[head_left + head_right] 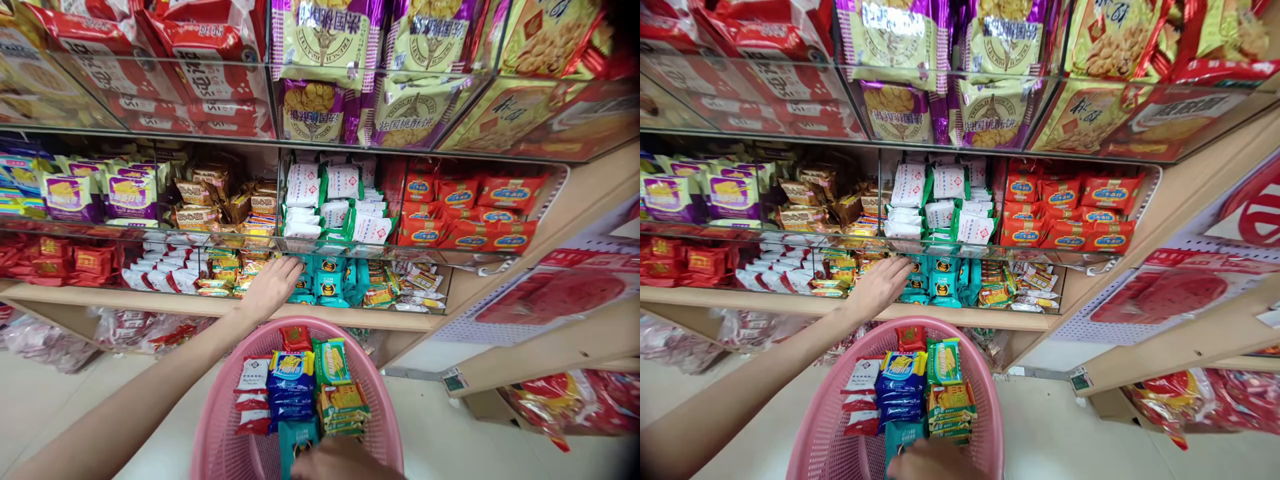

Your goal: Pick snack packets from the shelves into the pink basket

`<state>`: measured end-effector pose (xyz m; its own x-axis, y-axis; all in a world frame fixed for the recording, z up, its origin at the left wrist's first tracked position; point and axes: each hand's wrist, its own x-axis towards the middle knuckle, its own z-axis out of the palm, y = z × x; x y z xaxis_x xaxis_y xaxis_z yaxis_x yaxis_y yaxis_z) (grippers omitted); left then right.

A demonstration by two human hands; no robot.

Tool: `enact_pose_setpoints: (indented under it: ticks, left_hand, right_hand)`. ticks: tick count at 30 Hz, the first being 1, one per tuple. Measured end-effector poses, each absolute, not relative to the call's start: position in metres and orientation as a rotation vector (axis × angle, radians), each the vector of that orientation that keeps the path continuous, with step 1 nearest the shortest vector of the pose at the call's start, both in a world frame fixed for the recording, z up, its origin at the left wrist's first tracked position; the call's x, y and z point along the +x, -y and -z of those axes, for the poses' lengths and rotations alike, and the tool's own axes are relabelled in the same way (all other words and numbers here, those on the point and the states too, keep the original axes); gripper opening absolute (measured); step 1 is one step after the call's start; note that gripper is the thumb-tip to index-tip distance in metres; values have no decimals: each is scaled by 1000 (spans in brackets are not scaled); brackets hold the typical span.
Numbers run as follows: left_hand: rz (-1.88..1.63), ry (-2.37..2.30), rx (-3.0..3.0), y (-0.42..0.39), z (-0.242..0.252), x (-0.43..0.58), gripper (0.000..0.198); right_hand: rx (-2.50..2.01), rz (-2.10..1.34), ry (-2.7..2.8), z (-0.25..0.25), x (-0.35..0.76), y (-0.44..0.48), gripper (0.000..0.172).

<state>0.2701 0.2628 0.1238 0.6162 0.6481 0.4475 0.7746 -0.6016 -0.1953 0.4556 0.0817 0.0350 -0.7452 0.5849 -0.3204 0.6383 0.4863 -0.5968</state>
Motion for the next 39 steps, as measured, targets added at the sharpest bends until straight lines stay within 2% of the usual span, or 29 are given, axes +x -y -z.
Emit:
enact_pose_setpoints:
  ticks: [3, 6, 9, 12, 17, 39]
  left_hand:
    - [381, 1069, -2373, -276, -121, 272, 33]
    - [435, 1083, -2354, -271, -115, 271, 29]
    - [552, 1091, -2390, -254, -104, 270, 25]
    - [602, 1112, -2458, -236, -91, 267, 24]
    - [649, 1151, -2520, -224, -72, 259, 26]
    - [634, 1094, -2526, -215, -57, 258, 28]
  right_hand:
    - [1446, 815, -2815, -98, 455, -126, 24]
    - [1697, 128, -2884, -138, 454, -175, 24]
    - [1717, -471, -2821, -141, 458, -216, 20]
    - [1644, -724, -2766, -123, 464, -239, 19]
    - [1715, -828, -2713, -105, 466, -249, 21]
    - [1795, -647, -2699, -107, 460, -252, 21]
